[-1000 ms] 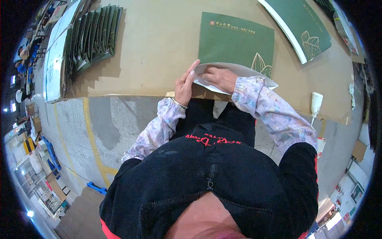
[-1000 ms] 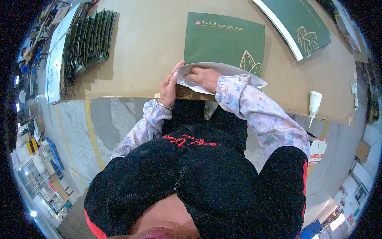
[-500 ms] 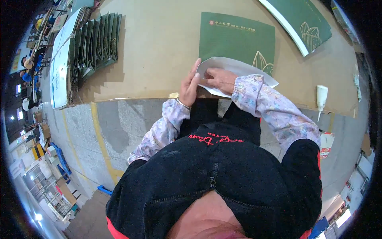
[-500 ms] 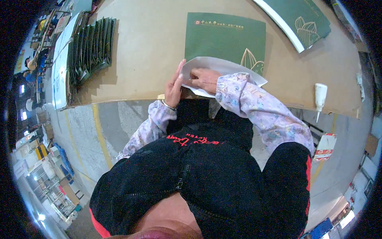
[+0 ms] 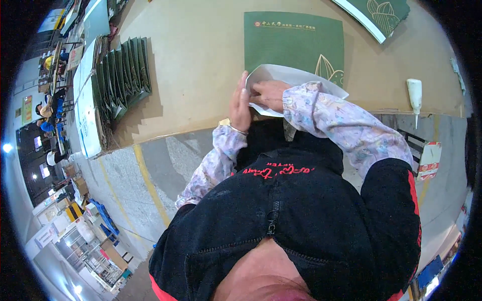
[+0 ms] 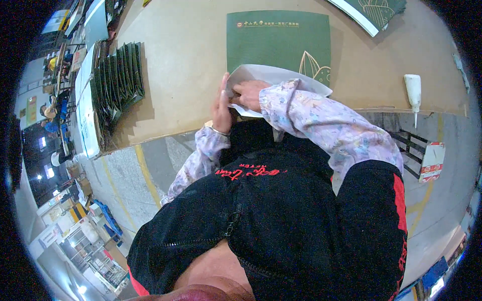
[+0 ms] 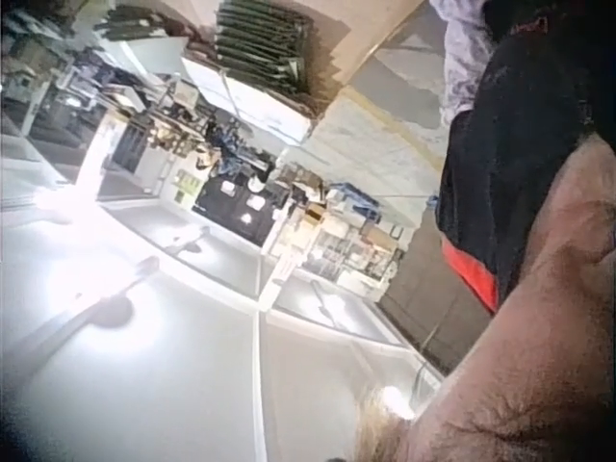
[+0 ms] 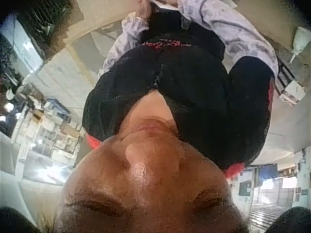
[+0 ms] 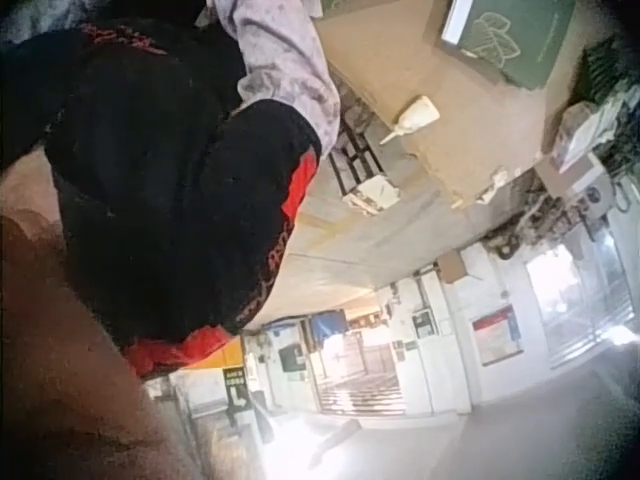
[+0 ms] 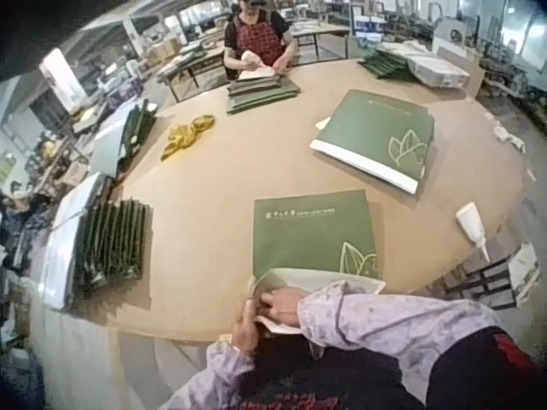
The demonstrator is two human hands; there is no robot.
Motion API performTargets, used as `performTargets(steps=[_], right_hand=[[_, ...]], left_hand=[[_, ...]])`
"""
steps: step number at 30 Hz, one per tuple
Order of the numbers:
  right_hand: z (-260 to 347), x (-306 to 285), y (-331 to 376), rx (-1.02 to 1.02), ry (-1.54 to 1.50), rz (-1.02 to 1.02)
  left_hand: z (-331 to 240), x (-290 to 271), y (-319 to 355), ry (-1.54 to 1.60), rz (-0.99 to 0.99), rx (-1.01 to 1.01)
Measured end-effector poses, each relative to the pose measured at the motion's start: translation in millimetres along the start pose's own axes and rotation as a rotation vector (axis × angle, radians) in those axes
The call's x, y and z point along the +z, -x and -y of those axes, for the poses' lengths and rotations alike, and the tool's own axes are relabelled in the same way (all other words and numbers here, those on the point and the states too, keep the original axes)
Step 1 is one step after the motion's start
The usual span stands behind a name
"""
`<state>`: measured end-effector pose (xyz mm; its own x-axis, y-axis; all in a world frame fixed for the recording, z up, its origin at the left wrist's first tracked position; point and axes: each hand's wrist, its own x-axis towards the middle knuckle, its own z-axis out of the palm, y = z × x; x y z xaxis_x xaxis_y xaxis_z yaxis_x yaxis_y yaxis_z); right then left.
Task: Applying glue to and assembling green paper folders in a manufacturing facility.
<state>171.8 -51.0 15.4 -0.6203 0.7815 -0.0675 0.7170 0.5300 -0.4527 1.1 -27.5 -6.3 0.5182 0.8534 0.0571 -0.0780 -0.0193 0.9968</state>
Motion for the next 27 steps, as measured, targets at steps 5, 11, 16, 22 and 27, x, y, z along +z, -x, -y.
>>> performTargets(steps=[5, 11, 16, 22, 27], right_hand=[[-20, 23, -3, 0.025, -0.065, -0.049], [-7, 19, -15, 0.169, -0.156, -0.086], [-36, 61, 8, 0.188, -0.246, -0.339], [36, -57, 117, 0.370, -0.053, -0.792], [35, -10, 205, 0.922, -0.328, -0.928]], left_hand=[[0, 7, 3, -0.603, 0.060, 0.189], [-1, 2, 2, -0.780, 0.151, 0.269], [15, 19, -2, -0.943, 0.216, 0.278], [3, 23, 6, -1.348, 0.241, 0.218], [9, 22, 6, -1.354, 0.251, 0.204]])
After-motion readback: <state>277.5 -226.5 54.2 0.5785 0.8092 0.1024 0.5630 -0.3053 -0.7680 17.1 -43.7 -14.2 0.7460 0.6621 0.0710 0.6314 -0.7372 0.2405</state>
